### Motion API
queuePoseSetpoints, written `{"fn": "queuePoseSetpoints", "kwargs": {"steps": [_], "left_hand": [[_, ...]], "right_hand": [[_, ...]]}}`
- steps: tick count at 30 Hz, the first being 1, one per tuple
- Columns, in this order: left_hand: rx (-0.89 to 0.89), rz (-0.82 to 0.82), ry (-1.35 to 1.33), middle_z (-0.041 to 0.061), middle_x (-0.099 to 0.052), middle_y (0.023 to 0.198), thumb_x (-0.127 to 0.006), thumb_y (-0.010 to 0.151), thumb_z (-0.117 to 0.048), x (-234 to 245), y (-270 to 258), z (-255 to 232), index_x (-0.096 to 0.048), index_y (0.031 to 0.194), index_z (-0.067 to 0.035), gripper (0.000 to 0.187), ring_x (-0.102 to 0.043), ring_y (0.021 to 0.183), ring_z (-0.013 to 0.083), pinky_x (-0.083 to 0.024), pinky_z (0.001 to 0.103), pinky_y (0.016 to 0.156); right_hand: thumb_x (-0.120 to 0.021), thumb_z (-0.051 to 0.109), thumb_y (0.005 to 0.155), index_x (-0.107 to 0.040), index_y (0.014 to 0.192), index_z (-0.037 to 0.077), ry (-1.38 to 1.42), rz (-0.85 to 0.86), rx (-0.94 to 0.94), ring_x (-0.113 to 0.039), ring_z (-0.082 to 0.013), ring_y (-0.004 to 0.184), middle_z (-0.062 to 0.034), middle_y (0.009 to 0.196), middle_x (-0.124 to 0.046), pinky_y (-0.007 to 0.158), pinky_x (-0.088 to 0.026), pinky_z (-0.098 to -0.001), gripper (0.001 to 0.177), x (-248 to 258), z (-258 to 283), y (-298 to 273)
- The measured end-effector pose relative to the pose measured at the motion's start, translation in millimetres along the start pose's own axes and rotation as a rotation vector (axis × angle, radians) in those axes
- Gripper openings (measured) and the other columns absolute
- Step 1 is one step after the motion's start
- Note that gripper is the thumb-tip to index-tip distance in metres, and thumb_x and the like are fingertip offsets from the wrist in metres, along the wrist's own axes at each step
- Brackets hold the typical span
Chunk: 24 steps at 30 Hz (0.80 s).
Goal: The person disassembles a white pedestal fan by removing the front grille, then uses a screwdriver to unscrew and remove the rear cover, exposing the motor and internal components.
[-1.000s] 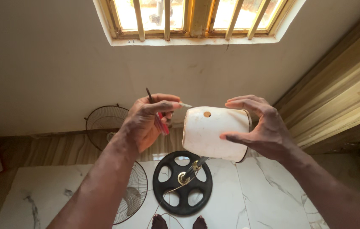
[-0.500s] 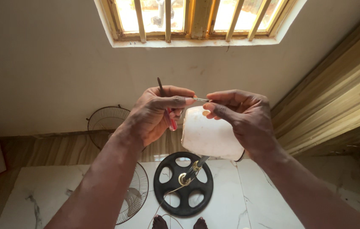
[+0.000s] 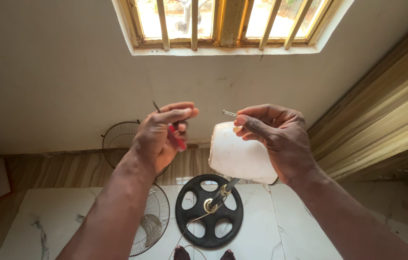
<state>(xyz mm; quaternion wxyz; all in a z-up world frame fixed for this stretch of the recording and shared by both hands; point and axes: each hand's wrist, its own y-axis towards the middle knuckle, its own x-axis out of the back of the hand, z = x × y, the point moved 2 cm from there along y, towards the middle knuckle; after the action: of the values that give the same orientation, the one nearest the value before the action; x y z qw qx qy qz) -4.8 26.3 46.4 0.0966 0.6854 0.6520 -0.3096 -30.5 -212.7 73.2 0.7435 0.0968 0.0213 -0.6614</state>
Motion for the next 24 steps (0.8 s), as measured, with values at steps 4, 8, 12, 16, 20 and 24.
{"fn": "queuePoseSetpoints", "kwargs": {"steps": [4, 8, 12, 16, 20, 24], "left_hand": [[-0.021, 0.002, 0.064, 0.008, -0.075, 0.100, -0.080, 0.076, -0.009, 3, -3, 6, -0.071, 0.112, 0.000, 0.038, -0.057, 0.065, 0.0051, -0.047, 0.021, 0.053], [-0.039, 0.189, 0.109, 0.010, -0.075, 0.095, -0.082, 0.079, -0.012, -11, -7, 8, -0.073, 0.111, 0.003, 0.036, -0.058, 0.065, 0.0061, -0.049, 0.020, 0.057], [-0.073, 0.247, 0.154, 0.012, -0.076, 0.093, -0.083, 0.082, -0.018, -28, -8, 11, -0.073, 0.107, 0.004, 0.035, -0.057, 0.064, 0.0050, -0.047, 0.018, 0.055], [-0.098, 0.299, 0.114, 0.012, -0.076, 0.091, -0.083, 0.083, -0.016, -34, -9, 11, -0.073, 0.106, 0.004, 0.032, -0.057, 0.064, 0.0055, -0.050, 0.017, 0.058], [-0.091, 0.304, 0.187, 0.007, -0.068, 0.080, -0.085, 0.083, -0.012, -36, -9, 15, -0.074, 0.103, 0.005, 0.028, -0.056, 0.064, 0.0057, -0.046, 0.019, 0.054], [-0.065, 0.274, 0.197, 0.006, -0.070, 0.081, -0.081, 0.084, -0.010, -36, -6, 18, -0.071, 0.102, 0.004, 0.025, -0.058, 0.065, 0.0064, -0.049, 0.020, 0.058]], "right_hand": [[-0.079, 0.011, 0.088, -0.076, 0.101, -0.003, -0.003, 0.005, 0.007, -0.074, -0.0144, 0.077, -0.0105, 0.088, -0.078, 0.072, -0.060, -0.0278, 0.020, 0, 0, -2], [-0.079, 0.011, 0.088, -0.076, 0.100, -0.003, -0.060, -0.008, 0.011, -0.073, -0.0136, 0.077, -0.0099, 0.087, -0.078, 0.072, -0.060, -0.0270, 0.019, -3, 0, -2], [-0.080, 0.010, 0.087, -0.077, 0.099, -0.003, -0.114, -0.001, 0.024, -0.073, -0.0129, 0.076, -0.0094, 0.086, -0.078, 0.070, -0.059, -0.0266, 0.018, -5, 2, -2], [-0.080, 0.010, 0.086, -0.078, 0.097, -0.002, -0.193, -0.023, 0.032, -0.073, -0.0128, 0.074, -0.0089, 0.084, -0.078, 0.068, -0.059, -0.0260, 0.017, -4, 5, -1], [-0.080, 0.009, 0.086, -0.078, 0.098, -0.002, -0.221, 0.011, 0.061, -0.072, -0.0120, 0.075, -0.0090, 0.085, -0.078, 0.069, -0.059, -0.0256, 0.016, -3, 6, -2], [-0.080, 0.007, 0.084, -0.077, 0.100, -0.001, -0.279, -0.036, 0.074, -0.073, -0.0120, 0.074, -0.0089, 0.086, -0.078, 0.067, -0.060, -0.0249, 0.018, 6, 8, -3]]}}
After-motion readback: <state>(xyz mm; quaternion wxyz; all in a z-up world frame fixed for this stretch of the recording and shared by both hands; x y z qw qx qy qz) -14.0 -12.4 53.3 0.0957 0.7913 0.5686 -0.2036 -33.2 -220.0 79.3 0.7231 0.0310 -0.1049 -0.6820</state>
